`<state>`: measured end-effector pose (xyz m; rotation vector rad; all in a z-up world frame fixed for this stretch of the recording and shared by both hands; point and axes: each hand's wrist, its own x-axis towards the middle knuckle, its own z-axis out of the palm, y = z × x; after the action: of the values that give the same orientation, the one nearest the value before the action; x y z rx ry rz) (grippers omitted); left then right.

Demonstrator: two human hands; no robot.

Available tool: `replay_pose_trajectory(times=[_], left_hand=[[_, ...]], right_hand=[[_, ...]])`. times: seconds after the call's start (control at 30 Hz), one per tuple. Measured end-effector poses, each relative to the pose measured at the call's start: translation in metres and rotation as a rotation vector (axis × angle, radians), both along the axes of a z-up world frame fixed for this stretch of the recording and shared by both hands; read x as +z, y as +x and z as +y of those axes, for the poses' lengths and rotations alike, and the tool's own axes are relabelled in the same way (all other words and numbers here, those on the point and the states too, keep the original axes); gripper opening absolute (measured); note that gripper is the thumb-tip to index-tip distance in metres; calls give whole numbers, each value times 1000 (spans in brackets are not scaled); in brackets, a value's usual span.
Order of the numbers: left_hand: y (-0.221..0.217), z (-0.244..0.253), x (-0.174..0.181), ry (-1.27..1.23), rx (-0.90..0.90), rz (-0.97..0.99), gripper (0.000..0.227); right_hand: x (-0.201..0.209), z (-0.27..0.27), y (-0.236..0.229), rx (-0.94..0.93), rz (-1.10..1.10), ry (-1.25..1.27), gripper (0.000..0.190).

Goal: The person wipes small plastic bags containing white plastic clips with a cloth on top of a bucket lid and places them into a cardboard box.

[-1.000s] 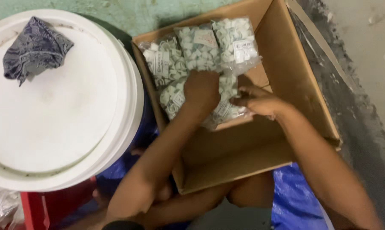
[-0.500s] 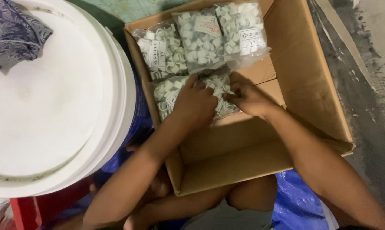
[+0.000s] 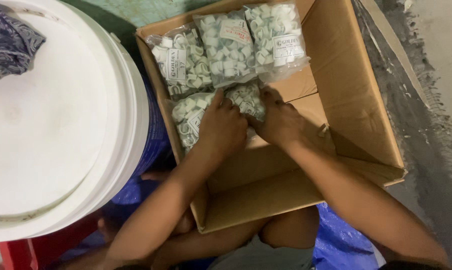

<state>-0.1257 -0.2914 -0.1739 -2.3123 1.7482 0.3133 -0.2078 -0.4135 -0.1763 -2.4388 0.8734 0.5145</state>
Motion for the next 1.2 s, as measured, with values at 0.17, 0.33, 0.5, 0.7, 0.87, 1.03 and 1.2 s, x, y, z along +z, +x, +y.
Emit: replay_pose_trajectory(times=[0.17, 0.33, 0.5, 0.7, 0.87, 1.03, 1.2], left_hand=[[2, 3, 7, 3, 5, 2, 29], [0, 7, 23, 65, -36, 41, 35], [3, 10, 4, -64, -21, 30, 28], [4, 13, -16, -432, -103, 82, 27], [4, 17, -8, -733, -154, 74, 22], [10, 23, 7, -818, -29, 85, 20], [14, 25, 10, -827, 24, 139, 22]], right_hand=[[41, -16, 2, 295, 207, 96, 109], [23, -10, -5, 308, 208, -15, 98], [2, -8, -5, 298, 113, -90, 92], [-45, -18, -10, 276, 11, -135, 82], [-2, -13, -5, 276, 108, -66, 104], [13, -12, -1, 283, 94, -28, 102], [25, -16, -4, 324, 197, -19, 102]])
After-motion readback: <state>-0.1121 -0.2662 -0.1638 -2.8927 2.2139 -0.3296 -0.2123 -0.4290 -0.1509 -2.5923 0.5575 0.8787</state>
